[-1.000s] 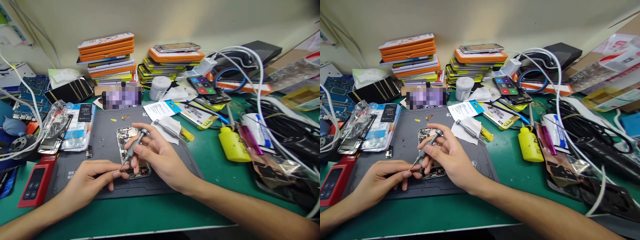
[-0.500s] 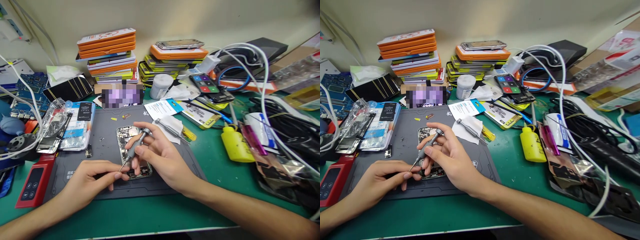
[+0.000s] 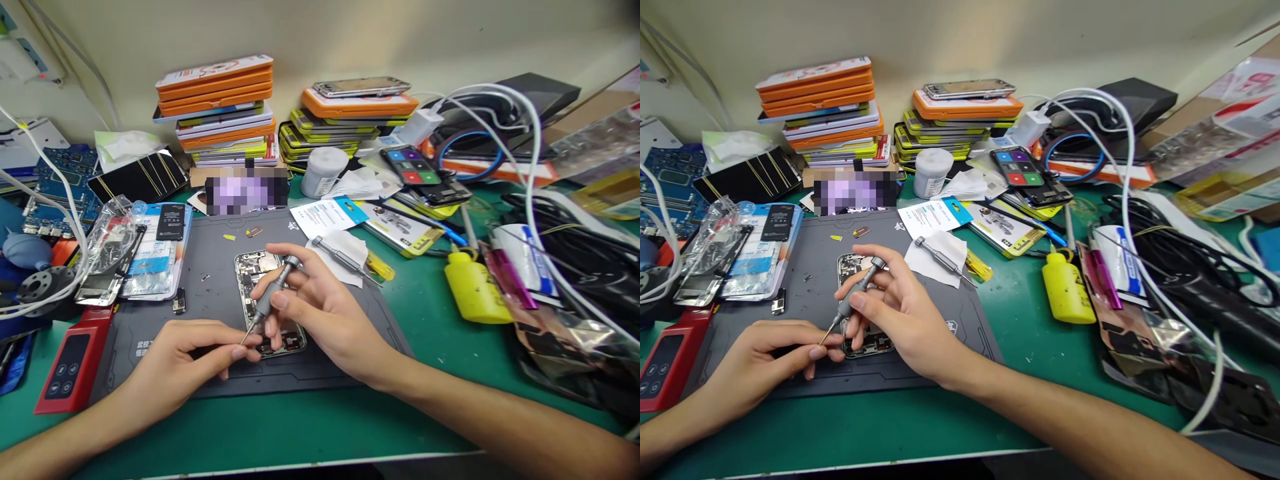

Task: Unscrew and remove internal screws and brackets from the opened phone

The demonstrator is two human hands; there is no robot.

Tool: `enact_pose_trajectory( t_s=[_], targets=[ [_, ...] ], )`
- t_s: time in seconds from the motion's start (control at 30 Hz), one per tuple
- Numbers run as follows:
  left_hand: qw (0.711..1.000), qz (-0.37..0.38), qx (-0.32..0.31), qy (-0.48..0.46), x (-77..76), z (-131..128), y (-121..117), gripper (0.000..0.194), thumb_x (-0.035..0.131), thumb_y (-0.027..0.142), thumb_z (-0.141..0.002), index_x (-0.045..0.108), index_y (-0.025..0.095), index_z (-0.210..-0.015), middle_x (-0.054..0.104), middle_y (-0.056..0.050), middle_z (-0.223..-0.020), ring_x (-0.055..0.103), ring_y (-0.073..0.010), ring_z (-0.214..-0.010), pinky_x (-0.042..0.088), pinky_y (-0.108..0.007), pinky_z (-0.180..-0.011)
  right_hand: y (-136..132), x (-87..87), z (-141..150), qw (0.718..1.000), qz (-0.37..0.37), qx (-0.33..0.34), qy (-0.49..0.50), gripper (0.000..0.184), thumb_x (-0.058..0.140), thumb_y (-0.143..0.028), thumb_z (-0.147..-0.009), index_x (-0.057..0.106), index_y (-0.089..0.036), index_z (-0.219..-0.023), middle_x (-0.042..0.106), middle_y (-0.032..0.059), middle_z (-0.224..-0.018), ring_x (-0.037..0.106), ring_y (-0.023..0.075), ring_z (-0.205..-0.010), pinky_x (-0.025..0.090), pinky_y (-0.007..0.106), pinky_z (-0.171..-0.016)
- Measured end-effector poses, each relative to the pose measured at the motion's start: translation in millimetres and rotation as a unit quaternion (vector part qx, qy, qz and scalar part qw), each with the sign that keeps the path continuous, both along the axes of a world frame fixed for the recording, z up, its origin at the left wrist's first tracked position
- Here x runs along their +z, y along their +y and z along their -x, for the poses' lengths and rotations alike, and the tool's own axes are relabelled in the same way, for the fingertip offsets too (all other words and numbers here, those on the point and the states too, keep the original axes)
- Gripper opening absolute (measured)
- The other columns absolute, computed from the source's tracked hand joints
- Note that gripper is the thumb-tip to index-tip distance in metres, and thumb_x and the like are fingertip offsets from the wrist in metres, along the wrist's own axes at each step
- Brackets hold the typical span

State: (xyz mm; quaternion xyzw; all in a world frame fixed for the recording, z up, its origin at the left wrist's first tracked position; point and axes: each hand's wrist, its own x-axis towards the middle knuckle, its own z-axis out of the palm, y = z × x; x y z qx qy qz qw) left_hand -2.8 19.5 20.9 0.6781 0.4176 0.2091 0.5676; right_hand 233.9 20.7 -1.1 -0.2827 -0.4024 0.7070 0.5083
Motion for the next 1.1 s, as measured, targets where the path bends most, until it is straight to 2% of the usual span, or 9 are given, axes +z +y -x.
enact_pose_trajectory(
  t_s=[0.27, 0.5, 0.8, 1.1],
  targets=[
    [1.0, -0.003, 0.001, -0.009, 1.9, -1.8, 0.7, 0.02, 0.071, 0.028, -0.101, 0.09, 0.026, -0.108, 0.086, -0.004, -0.095, 0.066, -0.0089, -0.063, 0.058, -0.016, -0.064, 0.0, -1.1, 0.1, 1.0, -0.002, 0.006, 0.009, 0.047, 0.076, -0.03, -0.103, 0.049, -0.032, -0.141, 0.073, -0.0014, -0.107, 0.075, 0.0086, -0.068, 0.066, 0.021, -0.062],
    [0.999, 0.011, 0.004, -0.029, 0.2, -2.5, 1.7, 0.02, 0.072, 0.024, -0.1, 0.089, 0.028, -0.111, 0.087, -0.004, -0.095, 0.066, -0.0085, -0.063, 0.058, -0.015, -0.063, 0.0, 1.4, -0.9, 1.0, 0.004, 0.005, -0.004, 0.05, 0.077, -0.034, -0.101, 0.047, -0.031, -0.141, 0.073, 0.0, -0.107, 0.074, 0.0101, -0.065, 0.066, 0.025, -0.06],
    [1.0, 0.006, -0.002, -0.018, 0.4, -2.8, 1.8, 0.021, 0.072, 0.028, -0.102, 0.089, 0.026, -0.114, 0.086, -0.004, -0.095, 0.064, -0.0094, -0.062, 0.058, -0.018, -0.065, 0.2, 1.4, -1.4, 1.0, 0.01, 0.002, 0.002, 0.051, 0.078, -0.032, -0.1, 0.048, -0.032, -0.142, 0.073, -0.0007, -0.106, 0.074, 0.0102, -0.067, 0.066, 0.023, -0.059],
    [1.0, 0.005, -0.01, -0.011, -1.3, -0.5, 0.6, 0.023, 0.071, 0.028, -0.102, 0.087, 0.029, -0.12, 0.087, -0.004, -0.099, 0.064, -0.0095, -0.064, 0.058, -0.018, -0.067, -1.0, -0.1, -2.8, 1.0, 0.016, 0.005, -0.016, 0.051, 0.076, -0.034, -0.102, 0.047, -0.032, -0.143, 0.074, 0.0005, -0.107, 0.073, 0.0115, -0.068, 0.065, 0.026, -0.06]
  ],
)
